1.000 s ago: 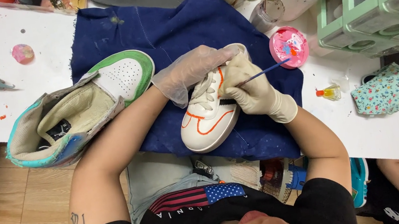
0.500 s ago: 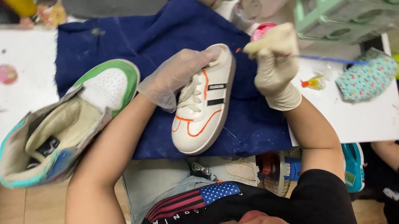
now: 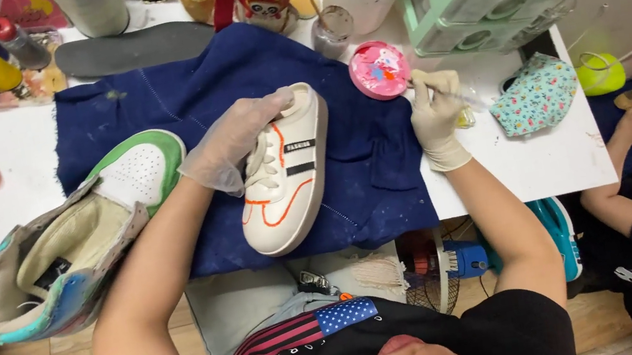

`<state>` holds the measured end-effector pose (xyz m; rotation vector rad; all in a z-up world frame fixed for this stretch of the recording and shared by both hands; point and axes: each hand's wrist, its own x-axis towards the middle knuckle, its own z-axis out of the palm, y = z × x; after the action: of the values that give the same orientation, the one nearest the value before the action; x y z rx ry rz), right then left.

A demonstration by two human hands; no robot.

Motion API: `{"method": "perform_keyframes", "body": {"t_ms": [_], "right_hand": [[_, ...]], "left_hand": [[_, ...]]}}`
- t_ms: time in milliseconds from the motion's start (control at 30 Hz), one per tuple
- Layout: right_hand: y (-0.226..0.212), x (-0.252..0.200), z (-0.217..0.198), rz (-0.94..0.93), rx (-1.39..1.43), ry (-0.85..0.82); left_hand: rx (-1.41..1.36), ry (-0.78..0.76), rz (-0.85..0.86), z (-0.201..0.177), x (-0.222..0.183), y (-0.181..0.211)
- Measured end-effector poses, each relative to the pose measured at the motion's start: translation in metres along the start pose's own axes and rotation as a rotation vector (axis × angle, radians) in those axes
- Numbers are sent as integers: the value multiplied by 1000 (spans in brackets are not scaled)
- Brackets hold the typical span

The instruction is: Painting orange details on a white sneaker using a fine brush.

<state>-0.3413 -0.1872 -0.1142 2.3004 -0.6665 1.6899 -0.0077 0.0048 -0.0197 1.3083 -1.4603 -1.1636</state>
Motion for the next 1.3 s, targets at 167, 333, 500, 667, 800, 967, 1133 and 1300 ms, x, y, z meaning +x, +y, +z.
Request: {"method": "perform_keyframes", "body": {"t_ms": [167, 333, 500, 667, 800, 967, 1133, 1300], "right_hand": [[6, -3, 9, 177, 61, 5], [4, -2, 10, 230, 42, -16], [0, 4, 6, 330, 34, -44], [15, -10, 11, 345, -17, -88], [28, -23, 16, 344, -28, -106], [24, -20, 19, 384, -37, -131], [13, -10, 17, 444, 0, -156], [14, -10, 19, 551, 39, -165]], "left_hand": [[6, -13, 16, 0, -2, -2], [11, -9, 21, 1, -5, -3], [8, -6, 11, 3, -5, -2], [1, -2, 16, 2, -6, -1], [-10, 14, 26, 3, -6, -1], [-13, 30, 34, 3, -5, -2], [-15, 42, 45, 5, -6, -3], [-22, 58, 57, 4, -5, -3]]}}
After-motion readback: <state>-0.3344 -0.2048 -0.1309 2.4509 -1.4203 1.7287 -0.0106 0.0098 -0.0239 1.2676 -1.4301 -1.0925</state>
